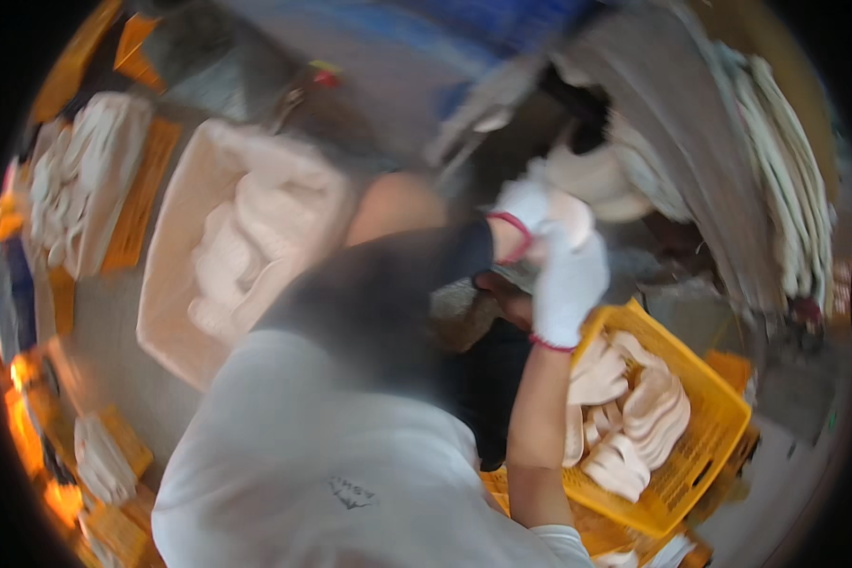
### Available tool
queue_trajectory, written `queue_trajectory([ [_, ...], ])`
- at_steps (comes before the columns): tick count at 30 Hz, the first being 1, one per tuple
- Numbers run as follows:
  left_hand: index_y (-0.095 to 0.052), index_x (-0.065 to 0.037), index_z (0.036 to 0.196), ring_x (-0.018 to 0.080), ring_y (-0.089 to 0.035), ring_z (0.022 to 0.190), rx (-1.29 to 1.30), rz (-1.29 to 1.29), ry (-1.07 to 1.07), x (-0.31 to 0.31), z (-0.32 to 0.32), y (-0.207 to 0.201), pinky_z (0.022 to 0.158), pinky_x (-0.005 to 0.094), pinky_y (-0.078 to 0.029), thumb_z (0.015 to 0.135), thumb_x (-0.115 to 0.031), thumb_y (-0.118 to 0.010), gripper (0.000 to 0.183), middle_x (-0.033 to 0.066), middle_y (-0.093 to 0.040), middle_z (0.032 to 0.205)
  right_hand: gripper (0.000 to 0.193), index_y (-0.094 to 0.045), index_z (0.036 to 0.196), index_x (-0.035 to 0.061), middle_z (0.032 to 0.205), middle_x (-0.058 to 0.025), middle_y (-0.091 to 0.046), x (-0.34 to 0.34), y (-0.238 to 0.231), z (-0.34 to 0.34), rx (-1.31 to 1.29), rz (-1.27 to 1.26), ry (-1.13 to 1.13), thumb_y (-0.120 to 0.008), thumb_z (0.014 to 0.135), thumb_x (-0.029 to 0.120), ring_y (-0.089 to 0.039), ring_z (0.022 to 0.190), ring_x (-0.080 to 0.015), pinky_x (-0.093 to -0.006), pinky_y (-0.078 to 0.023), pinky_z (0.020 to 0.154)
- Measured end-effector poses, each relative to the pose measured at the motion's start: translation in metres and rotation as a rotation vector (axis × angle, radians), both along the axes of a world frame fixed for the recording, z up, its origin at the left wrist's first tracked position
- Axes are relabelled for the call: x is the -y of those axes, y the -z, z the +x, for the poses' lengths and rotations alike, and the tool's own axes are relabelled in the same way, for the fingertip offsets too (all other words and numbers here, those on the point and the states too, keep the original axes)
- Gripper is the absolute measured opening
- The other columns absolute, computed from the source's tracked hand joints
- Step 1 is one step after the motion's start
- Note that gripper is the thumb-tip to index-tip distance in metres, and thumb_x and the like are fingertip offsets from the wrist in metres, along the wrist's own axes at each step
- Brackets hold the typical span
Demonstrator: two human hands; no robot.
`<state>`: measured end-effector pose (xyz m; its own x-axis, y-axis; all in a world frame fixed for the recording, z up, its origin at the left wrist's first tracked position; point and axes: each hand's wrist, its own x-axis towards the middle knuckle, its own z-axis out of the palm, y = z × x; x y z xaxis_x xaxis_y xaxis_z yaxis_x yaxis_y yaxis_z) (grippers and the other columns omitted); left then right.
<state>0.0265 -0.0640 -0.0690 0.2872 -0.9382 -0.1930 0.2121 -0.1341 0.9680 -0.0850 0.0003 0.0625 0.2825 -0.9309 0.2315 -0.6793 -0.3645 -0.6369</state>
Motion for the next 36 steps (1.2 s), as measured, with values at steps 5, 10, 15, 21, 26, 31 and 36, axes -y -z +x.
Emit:
queue_trajectory([
  [5, -0.073, -0.009, 0.111, 0.0297, -0.071, 0.094, 0.519, -0.426, 0.142, -0.033, 0.002, -0.031, 0.082, 0.0437, -0.056, 0.107, -0.027, -0.057, 0.025, 0.0098, -0.075, 0.101, 0.047, -0.07, 0.134, 0.004, 0.115, -0.0202, -0.076, 0.045, 0.03, 0.025, 0.069, 0.185, 0.07, -0.07, 0.097, 0.033, -0.073, 0.096, -0.0324, -0.0387, -0.059, 0.088],
  [10, -0.072, -0.009, 0.114, 0.0291, -0.071, 0.093, 0.238, -0.276, 0.108, -0.03, -0.001, -0.039, 0.082, 0.0423, -0.056, 0.107, -0.029, -0.056, 0.026, 0.01, -0.074, 0.101, 0.075, -0.051, 0.156, 0.0032, 0.125, -0.0198, -0.072, 0.004, -0.024, 0.017, 0.334, 0.579, 0.138, -0.078, 0.093, 0.034, -0.071, 0.108, -0.0264, -0.0365, -0.059, 0.092],
  [15, -0.071, -0.009, 0.118, 0.0284, -0.07, 0.093, -0.46, -0.093, 0.318, -0.018, 0.007, 0.002, 0.081, 0.0409, -0.056, 0.108, -0.031, -0.056, 0.028, 0.0102, -0.074, 0.102, 0.084, -0.041, 0.158, -0.0057, 0.153, -0.0276, -0.056, -0.042, -0.032, -0.004, 0.25, 0.417, -0.058, -0.081, 0.091, 0.025, -0.057, 0.137, -0.0325, -0.0381, -0.044, 0.114],
  [21, -0.068, -0.007, 0.124, 0.0256, -0.069, 0.09, 0.044, -0.32, 0.235, -0.025, 0.041, 0.035, 0.079, 0.0381, -0.056, 0.111, -0.038, -0.052, 0.038, 0.0099, -0.073, 0.101, 0.057, -0.063, 0.14, -0.0014, 0.124, -0.0151, -0.07, -0.047, 0.0, -0.014, 0.286, 0.226, -0.154, -0.077, 0.088, 0.016, -0.068, 0.11, -0.0231, -0.0371, -0.054, 0.097],
  [26, -0.067, -0.005, 0.125, 0.0205, -0.066, 0.086, -1.718, -0.467, 1.028, -0.026, 0.034, 0.052, 0.079, 0.0346, -0.055, 0.116, -0.039, -0.04, 0.044, 0.0085, -0.071, 0.101, 0.041, -0.074, 0.124, 0.0033, 0.115, -0.019, -0.074, -0.03, -0.006, 0.021, 0.41, 0.132, -0.01, -0.082, 0.09, 0.025, -0.071, 0.107, -0.033, -0.0414, -0.054, 0.096],
  [31, -0.068, -0.009, 0.124, 0.0223, -0.068, 0.092, -1.106, 0.101, -0.135, -0.038, 0.01, 0.031, 0.089, 0.0351, -0.056, 0.114, -0.044, -0.043, 0.044, 0.0072, -0.073, 0.104, 0.033, -0.078, 0.109, 0.0019, 0.103, -0.0164, -0.076, -0.001, -0.016, 0.04, 0.139, 0.362, 0.178, -0.076, 0.093, 0.031, -0.07, 0.094, -0.0279, -0.0377, -0.054, 0.087],
  [36, -0.068, -0.013, 0.122, 0.0175, -0.067, 0.089, -1.207, 0.035, -0.29, -0.059, -0.009, -0.021, 0.088, 0.0324, -0.055, 0.112, -0.054, -0.049, 0.047, 0.002, -0.072, 0.1, 0.039, -0.076, 0.12, -0.0021, 0.104, -0.0118, -0.078, -0.003, -0.031, 0.023, 0.232, 0.484, 0.048, -0.078, 0.089, 0.022, -0.07, 0.096, -0.0194, -0.0347, -0.054, 0.092],
])
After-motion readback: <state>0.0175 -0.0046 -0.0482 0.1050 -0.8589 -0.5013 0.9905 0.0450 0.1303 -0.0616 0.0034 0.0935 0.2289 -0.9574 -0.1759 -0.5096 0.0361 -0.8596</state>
